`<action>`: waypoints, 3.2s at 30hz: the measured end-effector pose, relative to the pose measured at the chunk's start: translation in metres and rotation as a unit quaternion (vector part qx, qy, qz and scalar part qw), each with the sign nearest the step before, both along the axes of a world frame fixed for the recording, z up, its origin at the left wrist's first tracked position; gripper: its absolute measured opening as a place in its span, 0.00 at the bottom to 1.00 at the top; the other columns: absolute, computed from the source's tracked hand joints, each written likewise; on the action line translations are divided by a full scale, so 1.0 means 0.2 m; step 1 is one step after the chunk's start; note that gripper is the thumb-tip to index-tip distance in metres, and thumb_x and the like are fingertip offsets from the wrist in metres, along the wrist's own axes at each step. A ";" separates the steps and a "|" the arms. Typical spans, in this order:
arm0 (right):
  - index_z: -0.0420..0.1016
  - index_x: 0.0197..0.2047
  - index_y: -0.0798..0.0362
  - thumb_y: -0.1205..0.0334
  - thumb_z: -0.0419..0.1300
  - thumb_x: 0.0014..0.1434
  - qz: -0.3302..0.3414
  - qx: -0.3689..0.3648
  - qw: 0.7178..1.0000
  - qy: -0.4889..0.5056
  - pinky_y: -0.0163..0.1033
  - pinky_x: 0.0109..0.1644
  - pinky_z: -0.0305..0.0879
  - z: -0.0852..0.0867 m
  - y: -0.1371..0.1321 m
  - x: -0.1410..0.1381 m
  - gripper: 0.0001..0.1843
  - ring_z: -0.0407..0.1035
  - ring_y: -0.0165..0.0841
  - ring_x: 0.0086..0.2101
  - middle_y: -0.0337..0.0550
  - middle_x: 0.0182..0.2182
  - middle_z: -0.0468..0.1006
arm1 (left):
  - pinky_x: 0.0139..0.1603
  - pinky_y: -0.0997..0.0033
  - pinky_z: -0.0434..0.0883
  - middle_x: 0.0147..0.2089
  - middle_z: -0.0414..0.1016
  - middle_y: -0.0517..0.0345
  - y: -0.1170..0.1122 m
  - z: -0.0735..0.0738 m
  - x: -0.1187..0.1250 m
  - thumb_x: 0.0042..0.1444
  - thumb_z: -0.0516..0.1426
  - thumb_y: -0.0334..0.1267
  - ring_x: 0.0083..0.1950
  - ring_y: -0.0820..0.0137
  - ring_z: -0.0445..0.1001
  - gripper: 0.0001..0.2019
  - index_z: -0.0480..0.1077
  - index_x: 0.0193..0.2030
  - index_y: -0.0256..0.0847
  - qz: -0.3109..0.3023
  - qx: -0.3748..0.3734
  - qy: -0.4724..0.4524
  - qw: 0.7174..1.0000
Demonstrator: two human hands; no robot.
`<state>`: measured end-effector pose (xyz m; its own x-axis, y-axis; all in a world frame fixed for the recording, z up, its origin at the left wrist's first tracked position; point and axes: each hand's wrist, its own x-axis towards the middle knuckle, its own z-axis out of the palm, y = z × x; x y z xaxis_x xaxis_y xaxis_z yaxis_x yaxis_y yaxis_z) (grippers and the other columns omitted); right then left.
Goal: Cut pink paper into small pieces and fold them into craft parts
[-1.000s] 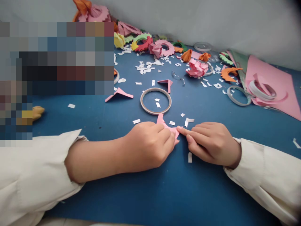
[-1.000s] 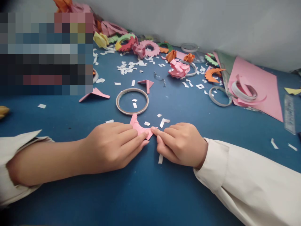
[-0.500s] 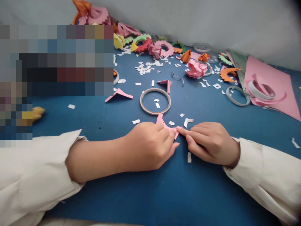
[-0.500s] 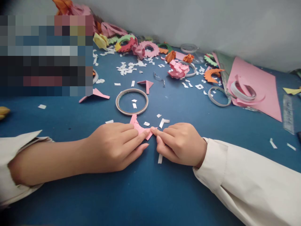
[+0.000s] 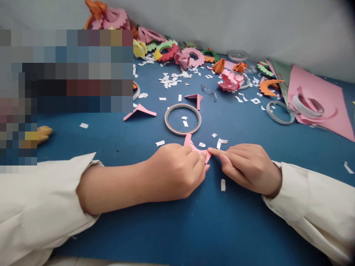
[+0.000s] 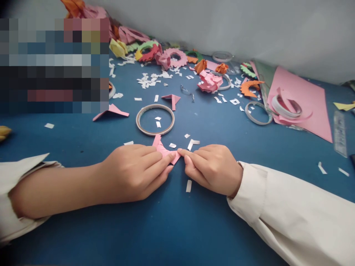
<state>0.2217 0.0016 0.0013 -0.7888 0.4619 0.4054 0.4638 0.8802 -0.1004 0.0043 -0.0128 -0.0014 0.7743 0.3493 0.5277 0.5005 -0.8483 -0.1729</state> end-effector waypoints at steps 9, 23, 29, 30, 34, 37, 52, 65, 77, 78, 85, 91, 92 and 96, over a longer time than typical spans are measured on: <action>0.74 0.44 0.62 0.70 0.51 0.63 -0.033 0.017 0.999 -0.006 0.34 0.27 0.62 -0.01 0.01 0.01 0.12 0.71 0.27 0.24 0.39 0.23 0.76 | 0.19 0.67 0.64 0.21 0.71 0.58 0.00 0.00 0.00 0.57 0.54 0.31 0.22 0.67 0.68 0.11 0.71 0.24 0.36 -0.006 0.000 -0.011 1.000; 0.68 0.51 0.60 0.70 0.51 0.62 -0.029 0.036 0.999 0.011 0.33 0.26 0.58 0.01 0.00 0.00 0.15 0.62 0.25 0.20 0.35 0.19 0.71 | 0.20 0.66 0.63 0.21 0.70 0.61 0.00 0.00 0.00 0.58 0.55 0.32 0.23 0.68 0.69 0.06 0.72 0.33 0.35 0.027 -0.028 -0.041 0.998; 0.70 0.47 0.62 0.71 0.52 0.61 -0.045 0.043 0.998 0.015 0.33 0.25 0.57 0.00 0.00 0.00 0.12 0.63 0.24 0.20 0.36 0.19 0.72 | 0.27 0.67 0.69 0.21 0.68 0.60 0.00 -0.01 0.00 0.57 0.57 0.31 0.23 0.68 0.67 0.04 0.71 0.31 0.36 0.024 0.001 -0.035 0.999; 0.70 0.47 0.62 0.71 0.52 0.61 -0.043 0.044 0.998 0.014 0.33 0.25 0.58 0.00 0.00 -0.01 0.12 0.63 0.24 0.20 0.36 0.19 0.72 | 0.29 0.67 0.70 0.22 0.69 0.60 0.00 -0.01 0.00 0.57 0.57 0.31 0.24 0.68 0.67 0.04 0.71 0.31 0.35 0.021 -0.004 -0.038 0.999; 0.70 0.46 0.61 0.71 0.53 0.61 -0.043 0.045 0.998 0.008 0.32 0.26 0.59 0.00 0.00 -0.01 0.11 0.65 0.24 0.21 0.37 0.20 0.73 | 0.33 0.66 0.72 0.24 0.72 0.58 0.01 -0.02 0.00 0.57 0.58 0.31 0.25 0.68 0.68 0.03 0.71 0.34 0.33 0.015 -0.014 -0.051 0.998; 0.71 0.46 0.61 0.70 0.52 0.61 -0.043 0.044 0.998 0.006 0.32 0.26 0.59 0.00 0.00 -0.01 0.11 0.66 0.24 0.21 0.37 0.21 0.74 | 0.36 0.66 0.73 0.25 0.74 0.57 0.01 -0.03 -0.01 0.56 0.58 0.30 0.27 0.68 0.70 0.04 0.72 0.37 0.31 0.013 -0.018 -0.058 0.998; 0.72 0.43 0.61 0.69 0.52 0.61 -0.041 0.046 0.998 -0.002 0.33 0.26 0.59 0.00 0.00 -0.01 0.10 0.66 0.25 0.21 0.38 0.21 0.75 | 0.29 0.70 0.67 0.23 0.70 0.61 0.00 -0.02 -0.01 0.57 0.56 0.30 0.25 0.70 0.68 0.02 0.71 0.34 0.36 0.036 -0.021 -0.038 0.998; 0.73 0.41 0.59 0.69 0.52 0.61 -0.041 0.047 0.998 -0.013 0.33 0.27 0.61 0.00 0.00 0.00 0.09 0.68 0.25 0.22 0.39 0.23 0.76 | 0.24 0.70 0.63 0.20 0.66 0.63 0.00 -0.03 -0.01 0.59 0.54 0.31 0.23 0.72 0.66 0.09 0.67 0.27 0.39 0.049 0.003 -0.027 0.998; 0.72 0.41 0.59 0.68 0.52 0.61 -0.035 0.050 0.998 -0.013 0.34 0.27 0.60 0.00 0.00 0.00 0.09 0.67 0.26 0.22 0.39 0.22 0.76 | 0.33 0.66 0.67 0.29 0.72 0.55 0.02 0.01 0.00 0.58 0.54 0.31 0.31 0.67 0.70 0.05 0.70 0.36 0.34 0.039 -0.017 -0.067 0.997; 0.72 0.41 0.59 0.68 0.52 0.61 -0.035 0.051 0.998 -0.013 0.34 0.27 0.60 0.00 0.01 0.00 0.09 0.67 0.26 0.22 0.39 0.22 0.76 | 0.36 0.63 0.67 0.33 0.74 0.51 0.03 0.01 0.00 0.59 0.54 0.33 0.35 0.63 0.71 0.06 0.71 0.38 0.33 0.057 -0.016 -0.070 0.996; 0.72 0.42 0.59 0.68 0.52 0.61 -0.039 0.055 0.998 -0.018 0.34 0.27 0.59 0.00 0.01 0.00 0.09 0.67 0.26 0.22 0.38 0.22 0.75 | 0.53 0.46 0.60 0.55 0.69 0.41 0.16 0.00 0.00 0.63 0.48 0.45 0.59 0.50 0.65 0.19 0.66 0.55 0.38 0.182 -0.084 -0.049 0.978; 0.72 0.42 0.58 0.67 0.52 0.62 -0.045 0.056 0.997 -0.021 0.34 0.28 0.60 -0.01 0.00 -0.01 0.09 0.67 0.25 0.22 0.37 0.22 0.75 | 0.60 0.40 0.52 0.60 0.66 0.39 0.25 -0.01 0.02 0.65 0.46 0.47 0.66 0.51 0.57 0.24 0.58 0.64 0.39 0.198 -0.192 -0.022 0.961; 0.72 0.42 0.58 0.67 0.52 0.62 -0.046 0.057 0.997 -0.021 0.34 0.27 0.60 -0.01 0.00 -0.01 0.09 0.67 0.25 0.22 0.37 0.22 0.75 | 0.60 0.38 0.52 0.62 0.64 0.39 0.26 -0.01 0.03 0.64 0.47 0.48 0.66 0.51 0.56 0.24 0.57 0.64 0.40 0.203 -0.213 -0.013 0.956; 0.72 0.41 0.59 0.68 0.53 0.62 -0.052 0.058 0.997 -0.022 0.34 0.26 0.58 -0.01 0.00 -0.01 0.08 0.65 0.25 0.21 0.36 0.21 0.74 | 0.61 0.35 0.51 0.67 0.58 0.45 0.30 0.00 0.03 0.64 0.46 0.51 0.69 0.52 0.52 0.25 0.57 0.64 0.43 0.225 -0.272 0.005 0.936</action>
